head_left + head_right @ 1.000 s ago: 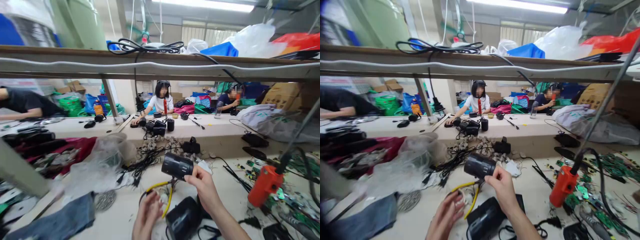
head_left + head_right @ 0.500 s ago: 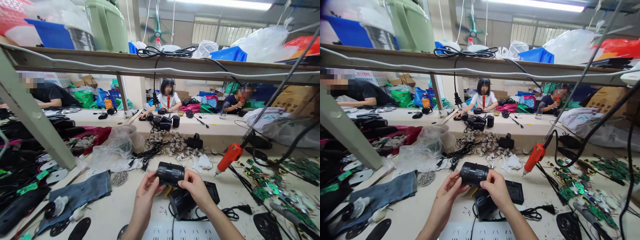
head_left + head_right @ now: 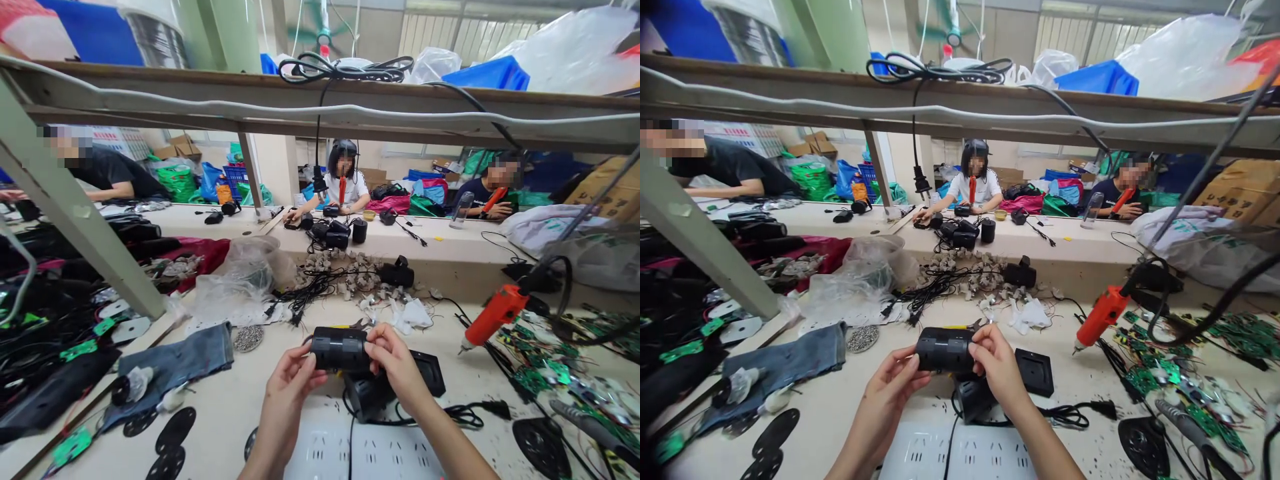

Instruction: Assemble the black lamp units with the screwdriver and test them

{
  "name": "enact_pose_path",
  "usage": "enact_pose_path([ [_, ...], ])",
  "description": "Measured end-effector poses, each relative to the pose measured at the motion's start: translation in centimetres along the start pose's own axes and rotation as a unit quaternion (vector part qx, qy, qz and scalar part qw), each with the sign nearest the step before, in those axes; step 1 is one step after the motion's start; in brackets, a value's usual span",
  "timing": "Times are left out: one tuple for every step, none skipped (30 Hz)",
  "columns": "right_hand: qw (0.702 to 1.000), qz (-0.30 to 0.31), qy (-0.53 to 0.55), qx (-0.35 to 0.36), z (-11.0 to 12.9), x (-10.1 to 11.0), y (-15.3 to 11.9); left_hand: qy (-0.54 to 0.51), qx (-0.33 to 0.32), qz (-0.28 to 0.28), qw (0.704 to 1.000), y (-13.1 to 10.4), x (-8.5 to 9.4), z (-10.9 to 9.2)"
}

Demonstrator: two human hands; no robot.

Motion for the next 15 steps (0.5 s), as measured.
enact_pose_path([
  [1.000,0.000,0.002,-0.003,-0.2,0.0,0.0,-0.004,0.003,0.000,1.000,-0.1,0.1,0.0],
  [1.000,-0.001,0.002,-0.007,-0.4,0.0,0.0,-0.010,0.009,0.003,1.000,-0.2,0.2,0.0],
  [1.000,-0.002,0.002,-0.010,-0.6,0.0,0.1,-0.015,0.020,0.005,1.000,-0.3,0.2,0.2],
  [1.000,-0.003,0.001,-0.014,-0.8,-0.1,0.1,-0.021,0.034,0.004,0.999,-0.4,0.3,0.3],
  [1.000,-0.003,0.001,-0.017,-0.9,-0.1,0.1,-0.027,0.051,-0.002,0.998,-0.5,0.4,0.5],
  [1.000,-0.003,0.001,-0.021,-1.1,-0.1,0.0,-0.033,0.067,-0.011,0.997,-0.7,0.6,0.7],
  [1.000,-0.002,0.000,-0.025,-1.3,-0.2,0.0,-0.038,0.079,-0.022,0.996,-0.8,0.7,0.8],
  [1.000,-0.001,-0.002,-0.028,-1.4,-0.3,0.0,-0.043,0.088,-0.034,0.995,-0.9,0.8,0.8],
  [1.000,0.000,-0.004,-0.030,-1.4,-0.3,0.0,-0.048,0.093,-0.044,0.994,-1.0,0.9,0.7],
  [0.999,0.000,-0.005,-0.033,-1.5,-0.4,0.0,-0.051,0.096,-0.049,0.993,-1.1,0.9,0.7],
  [0.999,0.000,-0.006,-0.035,-1.6,-0.4,0.0,-0.054,0.096,-0.051,0.993,-1.2,0.8,0.6],
  [0.999,-0.001,-0.007,-0.037,-1.6,-0.5,0.0,-0.056,0.097,-0.051,0.992,-1.2,0.8,0.5],
  [0.999,-0.002,-0.007,-0.039,-1.7,-0.5,0.1,-0.058,0.098,-0.050,0.992,-1.3,0.7,0.5],
  [0.999,-0.002,-0.007,-0.040,-1.7,-0.5,0.1,-0.059,0.099,-0.049,0.992,-1.4,0.7,0.4],
  [0.999,-0.002,-0.008,-0.040,-1.7,-0.5,0.2,-0.058,0.100,-0.049,0.992,-1.4,0.7,0.4],
])
Point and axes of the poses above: each hand's wrist, its own y-axis towards the middle knuckle, its own x-axis out of the back of the hand, z = x × y, the point moved 8 cm from there along y, towards the middle knuckle, and after that the axes turned 9 degrees about -z, right-handed, at the moved point
